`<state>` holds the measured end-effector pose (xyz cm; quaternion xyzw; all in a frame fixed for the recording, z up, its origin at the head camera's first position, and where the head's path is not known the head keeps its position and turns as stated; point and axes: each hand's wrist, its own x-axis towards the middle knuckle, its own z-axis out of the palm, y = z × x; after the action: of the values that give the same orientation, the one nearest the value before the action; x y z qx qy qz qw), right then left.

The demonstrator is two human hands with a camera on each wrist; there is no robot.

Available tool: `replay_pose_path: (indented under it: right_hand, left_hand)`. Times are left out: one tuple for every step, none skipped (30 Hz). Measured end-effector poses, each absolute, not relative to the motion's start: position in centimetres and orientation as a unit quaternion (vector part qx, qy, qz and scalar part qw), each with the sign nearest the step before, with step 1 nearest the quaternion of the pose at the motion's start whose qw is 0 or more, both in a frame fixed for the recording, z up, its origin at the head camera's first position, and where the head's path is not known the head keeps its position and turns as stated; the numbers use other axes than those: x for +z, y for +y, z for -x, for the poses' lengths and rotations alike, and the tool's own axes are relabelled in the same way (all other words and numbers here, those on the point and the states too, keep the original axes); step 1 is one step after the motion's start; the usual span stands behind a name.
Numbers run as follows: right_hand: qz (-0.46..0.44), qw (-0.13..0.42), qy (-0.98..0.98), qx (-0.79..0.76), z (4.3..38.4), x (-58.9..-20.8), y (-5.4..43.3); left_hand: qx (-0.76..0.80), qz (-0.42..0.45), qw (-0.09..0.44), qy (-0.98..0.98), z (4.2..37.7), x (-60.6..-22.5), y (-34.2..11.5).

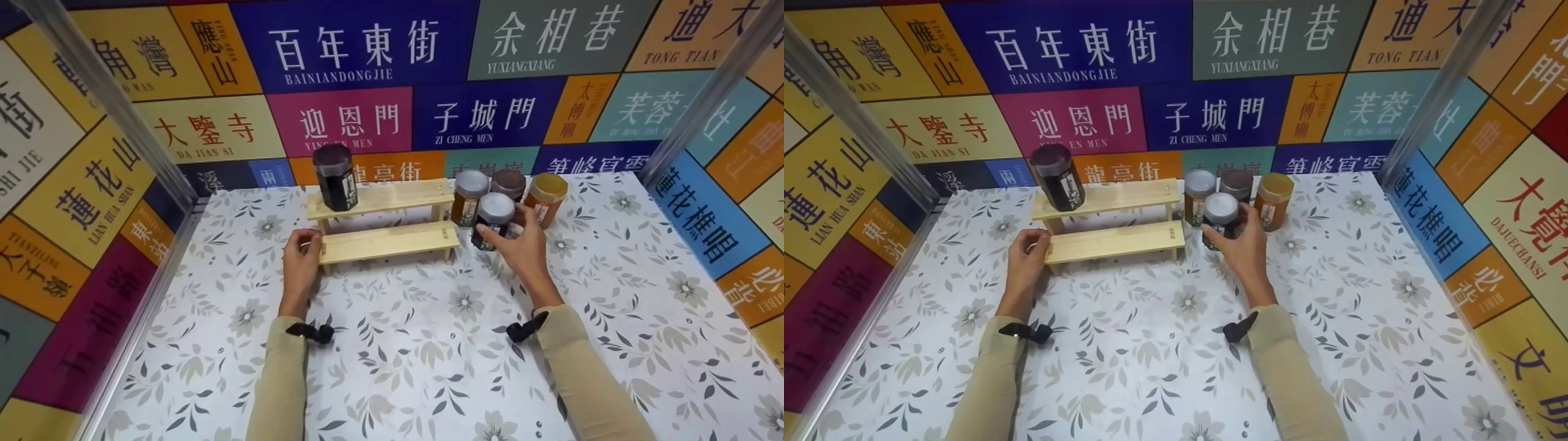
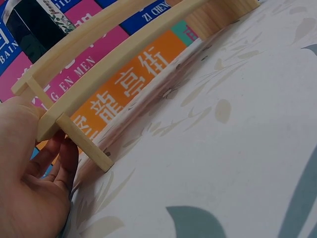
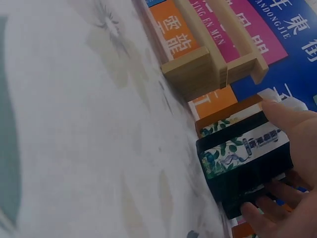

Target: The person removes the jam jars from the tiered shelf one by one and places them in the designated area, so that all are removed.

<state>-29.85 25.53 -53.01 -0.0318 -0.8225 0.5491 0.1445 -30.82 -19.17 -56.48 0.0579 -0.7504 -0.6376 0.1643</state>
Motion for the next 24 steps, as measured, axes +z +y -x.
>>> replay_pose_path:
  right_hand:
    - [0.03,0.161,-0.82,0.549,29.8,-52.7,25.3]
    - [0.026,0.179,-0.816,0.55,29.8,-52.3,25.1]
    - [0.02,0.199,-0.811,0.549,29.8,-52.0,24.8]
    - [0.014,0.22,-0.806,0.549,29.8,-51.6,24.5]
    - [0.006,0.241,-0.8,0.549,29.8,-51.2,24.1]
    - [-0.001,0.262,-0.795,0.547,29.7,-50.8,23.8]
    - [-0.008,0.28,-0.792,0.543,29.6,-50.3,23.3]
    - [-0.016,0.296,-0.787,0.541,29.6,-49.9,22.9]
    - [-0.022,0.307,-0.784,0.539,29.4,-49.6,22.5]
    - [-0.028,0.315,-0.781,0.538,29.3,-49.2,21.9]
    - [-0.036,0.319,-0.779,0.538,29.2,-48.9,21.4]
    - [-0.043,0.319,-0.778,0.54,28.8,-48.3,20.6]
    - [-0.052,0.319,-0.775,0.544,28.4,-47.6,19.8]
    - [-0.063,0.319,-0.77,0.549,28.0,-47.1,18.9]
    - [-0.072,0.313,-0.766,0.556,27.8,-46.7,18.1]
    - [-0.083,0.308,-0.762,0.563,27.8,-46.6,17.3]
    - [-0.095,0.301,-0.758,0.57,27.9,-46.6,16.5]
    - [-0.107,0.292,-0.756,0.575,28.0,-46.6,15.8]
    - [-0.118,0.282,-0.755,0.58,28.4,-47.2,15.2]
    - [-0.129,0.27,-0.755,0.584,28.9,-47.7,14.7]
    - [-0.139,0.255,-0.756,0.587,29.5,-48.2,14.1]
    - [-0.151,0.242,-0.757,0.587,29.9,-48.7,13.5]
    - [-0.162,0.229,-0.761,0.585,30.2,-48.8,12.9]
    - [-0.172,0.217,-0.764,0.583,30.4,-48.9,12.2]
  left_hand:
    - [-0.636,-0.057,0.165,-0.751,30.8,-56.5,-19.2]
    - [-0.637,-0.055,0.167,-0.75,30.8,-56.5,-19.2]
    - [-0.637,-0.054,0.169,-0.75,30.8,-56.5,-19.2]
    - [-0.637,-0.052,0.172,-0.75,30.8,-56.5,-19.2]
    - [-0.636,-0.051,0.175,-0.75,30.9,-56.5,-19.2]
    - [-0.636,-0.05,0.177,-0.75,30.9,-56.5,-19.2]
    - [-0.635,-0.05,0.177,-0.75,30.9,-56.5,-19.2]
    - [-0.636,-0.049,0.178,-0.749,30.9,-56.5,-19.2]
    - [-0.635,-0.05,0.177,-0.75,30.9,-56.5,-19.1]
    - [-0.633,-0.051,0.177,-0.752,30.8,-56.5,-19.1]
    - [-0.634,-0.051,0.176,-0.752,30.8,-56.5,-19.1]
    - [-0.633,-0.051,0.175,-0.752,30.8,-56.5,-19.1]
    - [-0.635,-0.053,0.172,-0.751,30.8,-56.5,-19.1]
    - [-0.637,-0.053,0.17,-0.75,30.8,-56.5,-19.1]
    - [-0.639,-0.054,0.168,-0.749,30.8,-56.5,-19.2]
    - [-0.639,-0.055,0.166,-0.749,30.9,-56.4,-19.2]
    - [-0.641,-0.055,0.164,-0.748,30.9,-56.4,-19.3]
    - [-0.641,-0.056,0.163,-0.748,30.9,-56.4,-19.3]
    - [-0.642,-0.056,0.161,-0.748,30.9,-56.4,-19.3]
    - [-0.64,-0.054,0.161,-0.749,30.9,-56.4,-19.3]
    - [-0.638,-0.054,0.162,-0.751,30.8,-56.4,-19.3]
    - [-0.637,-0.053,0.163,-0.751,30.8,-56.4,-19.2]
    - [-0.638,-0.052,0.165,-0.751,30.8,-56.4,-19.2]
    - [-0.638,-0.051,0.166,-0.75,30.7,-56.4,-19.1]
